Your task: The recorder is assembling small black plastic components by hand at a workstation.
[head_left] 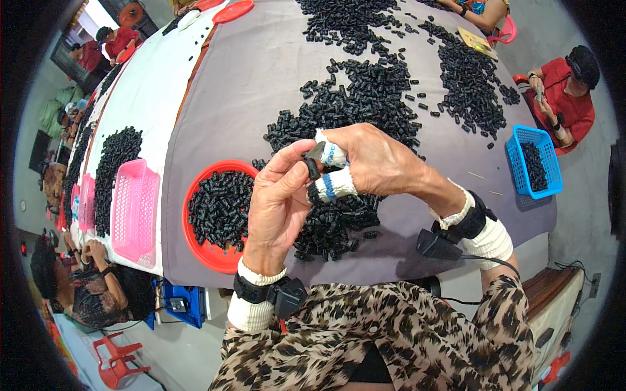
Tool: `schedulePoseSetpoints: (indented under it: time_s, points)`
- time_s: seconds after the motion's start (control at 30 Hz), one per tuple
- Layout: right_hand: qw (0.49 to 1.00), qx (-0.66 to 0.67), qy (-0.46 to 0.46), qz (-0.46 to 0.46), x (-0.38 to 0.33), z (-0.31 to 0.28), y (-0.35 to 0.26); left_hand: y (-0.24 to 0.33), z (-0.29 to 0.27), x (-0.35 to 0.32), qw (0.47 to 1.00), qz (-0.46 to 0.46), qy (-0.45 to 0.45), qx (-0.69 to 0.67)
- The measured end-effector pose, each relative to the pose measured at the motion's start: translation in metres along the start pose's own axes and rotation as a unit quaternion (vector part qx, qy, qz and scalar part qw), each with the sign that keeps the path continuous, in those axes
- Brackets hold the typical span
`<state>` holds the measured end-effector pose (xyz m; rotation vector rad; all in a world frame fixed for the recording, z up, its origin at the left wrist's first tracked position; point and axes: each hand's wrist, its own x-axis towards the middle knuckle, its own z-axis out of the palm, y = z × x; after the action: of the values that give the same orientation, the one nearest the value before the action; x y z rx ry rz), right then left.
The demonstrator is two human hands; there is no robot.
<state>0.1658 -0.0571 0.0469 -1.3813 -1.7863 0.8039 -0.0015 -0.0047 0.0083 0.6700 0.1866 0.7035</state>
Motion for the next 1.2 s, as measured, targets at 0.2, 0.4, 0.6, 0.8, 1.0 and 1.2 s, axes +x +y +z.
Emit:
schedulePoseSetpoints:
  time_s: [0.2, 0.4, 0.6, 0.8, 1.0, 1.2]
  points:
    - [1.000, -0.010, -0.006, -0.020, 0.0040, -0.0023, -0.0042, 0.0019, -0.0003, 0.0000, 1.000, 0.011, -0.001, 0.011]
    - [1.000, 0.007, -0.010, -0.012, 0.0047, -0.0026, -0.0042, 0.0028, 0.0000, 0.0004, 1.000, 0.002, 0.011, 0.016]
    - [1.000, 0.002, -0.020, -0.015, 0.0051, -0.0014, 0.0000, 0.0022, -0.0012, 0.0010, 1.000, -0.002, 0.007, 0.008]
    - [0.999, 0.012, -0.024, -0.022, 0.0044, -0.0017, -0.0003, 0.0015, 0.0001, 0.0011, 1.000, -0.004, 0.008, 0.007]
    - [1.000, -0.004, -0.017, -0.015, 0.0035, -0.0008, 0.0029, 0.0024, 0.0027, 0.0015, 1.000, -0.009, 0.004, 0.010]
    - [0.998, 0.050, -0.026, -0.004, 0.0020, -0.0002, 0.0000, 0.0006, -0.0005, 0.0018, 1.000, 0.000, 0.009, 0.018]
